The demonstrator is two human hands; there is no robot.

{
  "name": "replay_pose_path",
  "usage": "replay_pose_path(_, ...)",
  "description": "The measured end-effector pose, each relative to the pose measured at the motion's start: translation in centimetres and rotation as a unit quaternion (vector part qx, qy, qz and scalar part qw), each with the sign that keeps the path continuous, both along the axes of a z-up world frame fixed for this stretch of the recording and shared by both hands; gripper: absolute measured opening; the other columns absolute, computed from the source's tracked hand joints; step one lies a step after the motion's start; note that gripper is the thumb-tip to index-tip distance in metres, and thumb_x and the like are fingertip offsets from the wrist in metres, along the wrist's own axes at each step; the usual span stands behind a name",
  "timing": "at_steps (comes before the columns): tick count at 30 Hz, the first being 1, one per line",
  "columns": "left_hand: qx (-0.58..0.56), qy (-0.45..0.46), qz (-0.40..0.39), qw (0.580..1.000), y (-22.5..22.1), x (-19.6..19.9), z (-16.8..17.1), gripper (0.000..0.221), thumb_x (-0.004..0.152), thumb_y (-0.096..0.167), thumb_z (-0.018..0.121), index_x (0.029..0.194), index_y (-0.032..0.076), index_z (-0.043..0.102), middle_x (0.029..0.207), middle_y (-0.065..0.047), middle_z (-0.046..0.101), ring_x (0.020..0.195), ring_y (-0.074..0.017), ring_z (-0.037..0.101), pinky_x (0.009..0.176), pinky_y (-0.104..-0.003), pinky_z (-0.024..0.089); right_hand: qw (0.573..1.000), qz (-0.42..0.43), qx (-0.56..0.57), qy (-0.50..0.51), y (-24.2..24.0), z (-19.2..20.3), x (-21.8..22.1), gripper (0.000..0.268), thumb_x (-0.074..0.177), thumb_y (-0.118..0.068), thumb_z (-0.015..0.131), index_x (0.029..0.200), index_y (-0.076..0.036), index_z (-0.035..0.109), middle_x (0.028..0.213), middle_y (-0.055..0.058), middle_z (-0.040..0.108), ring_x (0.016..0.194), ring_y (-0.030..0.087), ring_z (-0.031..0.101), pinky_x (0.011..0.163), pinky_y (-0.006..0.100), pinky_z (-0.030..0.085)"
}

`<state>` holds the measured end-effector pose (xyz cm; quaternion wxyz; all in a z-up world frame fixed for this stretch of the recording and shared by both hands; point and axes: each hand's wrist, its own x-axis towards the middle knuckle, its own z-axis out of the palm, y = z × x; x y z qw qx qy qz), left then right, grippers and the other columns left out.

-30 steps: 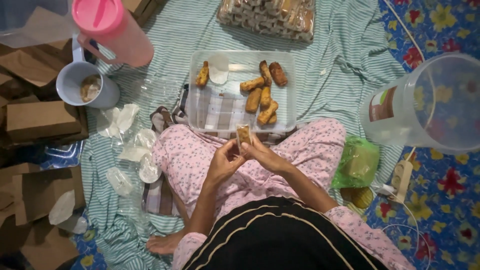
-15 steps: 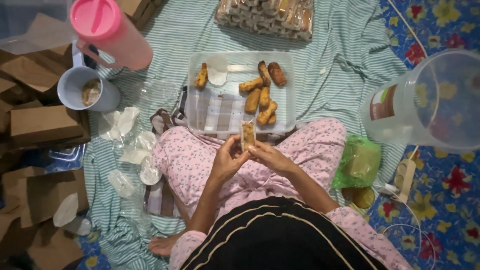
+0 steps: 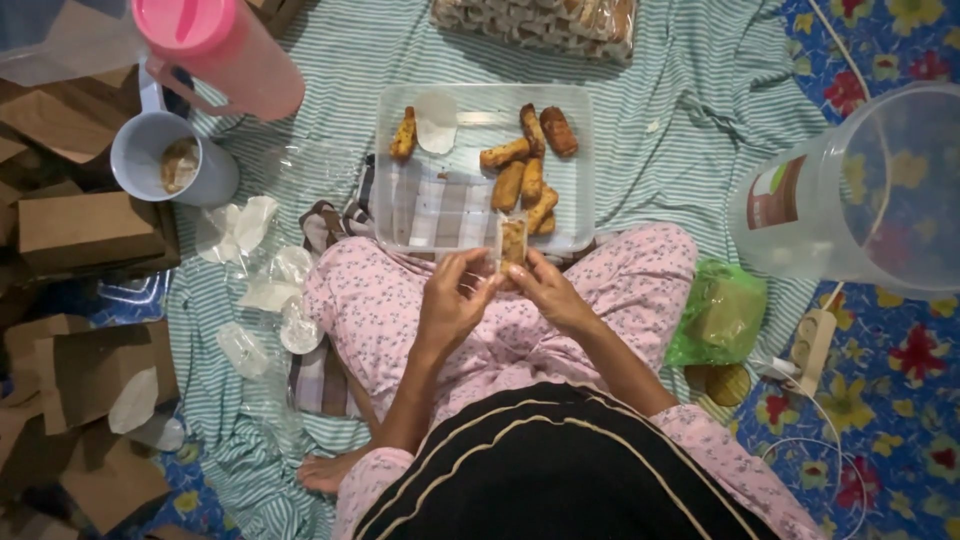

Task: A person manually packages individual snacks into plastic sleeves and arranges them in a tray while sitting on the floor.

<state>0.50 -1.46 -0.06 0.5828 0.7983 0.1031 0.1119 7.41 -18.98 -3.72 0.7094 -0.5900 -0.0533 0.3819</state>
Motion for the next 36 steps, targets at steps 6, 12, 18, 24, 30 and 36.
replay_pose_path(6,-0.05,-0.028,0.028,0.998,1.5,0.3,-2.3,0.049,0.088,0.027,0.085,0.13,0.008,0.068,0.104,-0.01,0.069,0.082,-0.0188,0.073,0.066,-0.027,0.06,0.994,0.104,0.012,-0.03,-0.3,2.7,-0.4,0.047,0.106,-0.024,0.054,0.148,-0.005,0.047,0.128,0.017,0.063,0.116,0.025,0.062,0.103,0.051,0.049)
replay_pose_path(12,-0.169,-0.024,0.012,0.985,1.5,-0.7,-2.3,0.062,0.082,0.018,0.089,0.138,0.007,0.065,0.098,-0.005,0.063,0.083,-0.014,0.066,0.072,-0.026,0.058,0.991,0.128,0.04,0.024,-0.6,2.2,-1.3,0.042,0.106,-0.023,0.052,0.145,-0.007,0.051,0.121,0.012,0.064,0.108,0.021,0.063,0.099,0.048,0.052)
replay_pose_path(18,-0.242,-0.029,-0.009,0.97,1.6,-1.2,0.5,0.049,0.086,0.009,0.085,0.132,0.006,0.069,0.09,-0.004,0.065,0.077,-0.0114,0.066,0.071,-0.026,0.059,0.989,0.145,0.036,-0.021,-0.3,1.9,-1.6,0.049,0.091,-0.012,0.076,0.136,-0.007,0.056,0.112,0.007,0.067,0.101,0.016,0.062,0.092,0.039,0.054)
replay_pose_path(24,-0.291,-0.032,-0.05,0.955,2.4,-1.4,-0.5,0.062,0.074,-0.001,0.091,0.132,0.001,0.067,0.092,-0.009,0.068,0.078,-0.0146,0.07,0.073,-0.029,0.062,0.976,0.184,-0.01,-0.118,-0.4,3.0,-1.1,0.061,0.082,-0.012,0.087,0.134,-0.007,0.056,0.109,0.009,0.067,0.094,0.016,0.06,0.081,0.035,0.056)
replay_pose_path(30,-0.301,-0.024,-0.027,0.953,3.2,-1.6,-1.8,0.039,0.079,0.0,0.088,0.115,-0.002,0.073,0.09,-0.009,0.073,0.072,-0.0118,0.07,0.066,-0.026,0.062,0.962,0.217,-0.024,-0.165,-0.8,3.8,-1.0,0.055,0.082,-0.011,0.084,0.129,-0.006,0.057,0.102,0.011,0.064,0.089,0.019,0.06,0.072,0.037,0.055)
replay_pose_path(36,-0.259,-0.035,0.027,0.965,3.2,-1.3,-0.2,0.015,0.095,0.011,0.077,0.105,-0.001,0.074,0.077,-0.011,0.071,0.064,-0.0116,0.066,0.058,-0.023,0.058,0.969,0.191,-0.037,-0.154,-0.3,4.7,-1.1,0.049,0.083,-0.009,0.083,0.125,-0.007,0.058,0.095,0.003,0.061,0.083,0.015,0.057,0.069,0.029,0.052)
